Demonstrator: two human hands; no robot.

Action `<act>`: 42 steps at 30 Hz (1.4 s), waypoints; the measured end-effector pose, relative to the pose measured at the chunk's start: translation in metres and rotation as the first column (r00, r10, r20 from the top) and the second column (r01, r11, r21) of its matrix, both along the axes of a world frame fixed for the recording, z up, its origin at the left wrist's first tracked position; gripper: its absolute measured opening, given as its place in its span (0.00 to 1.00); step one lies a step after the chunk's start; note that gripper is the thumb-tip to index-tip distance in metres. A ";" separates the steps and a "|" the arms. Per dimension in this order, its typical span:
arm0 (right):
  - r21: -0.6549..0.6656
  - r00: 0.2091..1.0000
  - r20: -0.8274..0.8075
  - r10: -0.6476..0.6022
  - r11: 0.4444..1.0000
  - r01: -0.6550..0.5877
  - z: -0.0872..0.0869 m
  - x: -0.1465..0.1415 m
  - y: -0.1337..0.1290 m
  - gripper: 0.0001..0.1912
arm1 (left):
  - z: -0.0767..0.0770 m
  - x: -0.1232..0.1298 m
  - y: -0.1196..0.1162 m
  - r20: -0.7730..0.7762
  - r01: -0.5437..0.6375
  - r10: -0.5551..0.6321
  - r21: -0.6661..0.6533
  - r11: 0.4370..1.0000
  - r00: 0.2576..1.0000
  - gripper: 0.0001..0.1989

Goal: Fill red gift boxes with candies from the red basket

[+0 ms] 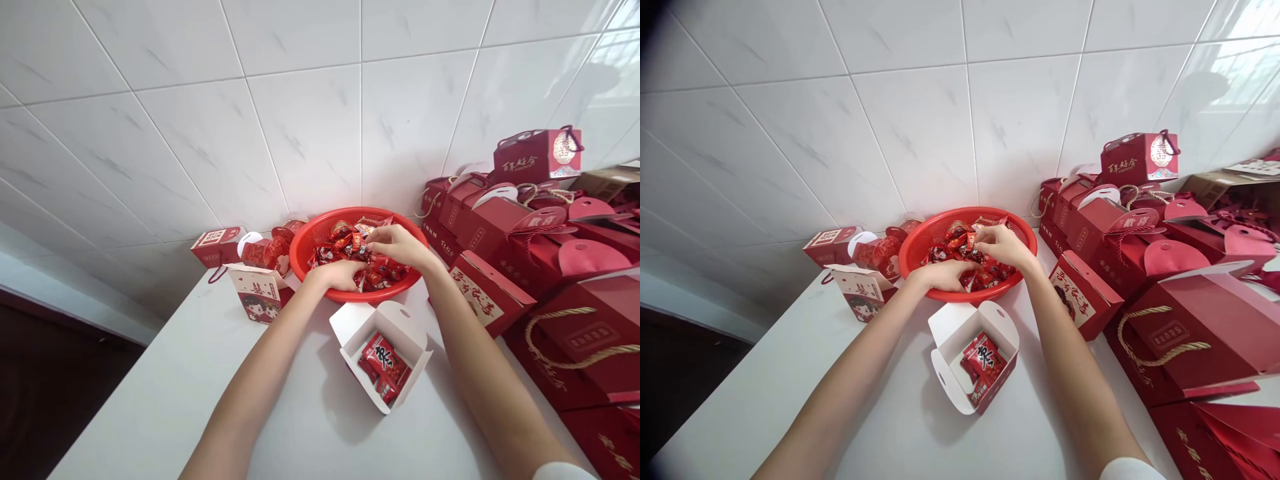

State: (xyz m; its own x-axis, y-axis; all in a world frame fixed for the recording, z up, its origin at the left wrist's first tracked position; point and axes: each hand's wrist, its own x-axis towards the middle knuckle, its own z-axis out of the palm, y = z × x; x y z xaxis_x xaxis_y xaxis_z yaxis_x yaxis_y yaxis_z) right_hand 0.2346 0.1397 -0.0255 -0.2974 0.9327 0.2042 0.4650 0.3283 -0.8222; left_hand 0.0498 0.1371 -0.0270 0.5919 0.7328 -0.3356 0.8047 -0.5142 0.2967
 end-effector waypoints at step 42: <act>-0.150 0.866 -0.431 0.255 0.926 -0.347 0.000 -0.007 -0.010 0.23 | -0.009 0.000 -0.004 0.916 -0.347 0.129 0.011 0.938 0.379 0.08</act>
